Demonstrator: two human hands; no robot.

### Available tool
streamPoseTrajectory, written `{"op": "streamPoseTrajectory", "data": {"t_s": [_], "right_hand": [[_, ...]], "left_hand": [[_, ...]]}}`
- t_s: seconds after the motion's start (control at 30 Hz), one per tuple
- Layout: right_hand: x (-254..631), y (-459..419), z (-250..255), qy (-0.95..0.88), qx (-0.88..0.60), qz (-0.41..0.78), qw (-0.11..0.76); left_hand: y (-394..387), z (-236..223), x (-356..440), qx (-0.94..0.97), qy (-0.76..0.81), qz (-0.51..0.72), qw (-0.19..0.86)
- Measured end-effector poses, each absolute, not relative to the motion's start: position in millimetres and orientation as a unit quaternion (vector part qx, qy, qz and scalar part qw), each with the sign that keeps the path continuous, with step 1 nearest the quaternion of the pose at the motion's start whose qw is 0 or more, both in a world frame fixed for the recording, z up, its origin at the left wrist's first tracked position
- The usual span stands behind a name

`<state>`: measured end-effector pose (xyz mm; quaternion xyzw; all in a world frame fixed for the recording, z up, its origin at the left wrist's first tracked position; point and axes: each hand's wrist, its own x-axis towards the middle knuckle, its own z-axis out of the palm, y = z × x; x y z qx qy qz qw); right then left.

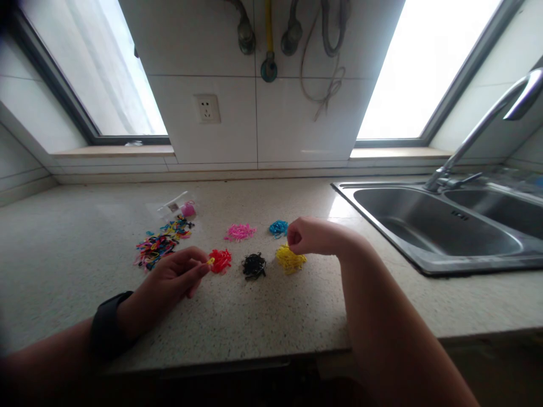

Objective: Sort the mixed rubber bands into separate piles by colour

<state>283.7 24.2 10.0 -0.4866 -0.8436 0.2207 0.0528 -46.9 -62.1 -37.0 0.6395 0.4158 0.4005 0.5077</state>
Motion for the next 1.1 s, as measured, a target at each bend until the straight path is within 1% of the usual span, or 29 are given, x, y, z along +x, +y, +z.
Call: {"op": "streamPoseTrajectory", "data": {"t_s": [0.2,0.33,0.53,0.67,0.83,1.1], "right_hand": [[283,23,12,-0.841,-0.505,0.193,0.028],[285,23,12,-0.837,-0.511,0.196,0.013],[286,23,12,-0.836,-0.511,0.199,0.019],[285,27,10,-0.833,-0.519,0.186,0.050],[284,34,8,-0.832,-0.530,0.135,0.091],[275,36,6,-0.836,-0.522,0.094,0.142]], "left_hand": [[-63,-33,-45,0.635,0.420,0.402,0.508],[-62,-34,-45,0.638,0.417,0.403,0.507],[-64,-35,-46,0.633,0.423,0.406,0.505],[-63,-35,-45,0.626,0.419,0.411,0.513],[-61,-37,-45,0.625,0.415,0.413,0.517],[-61,-38,-45,0.629,0.418,0.406,0.515]]}}
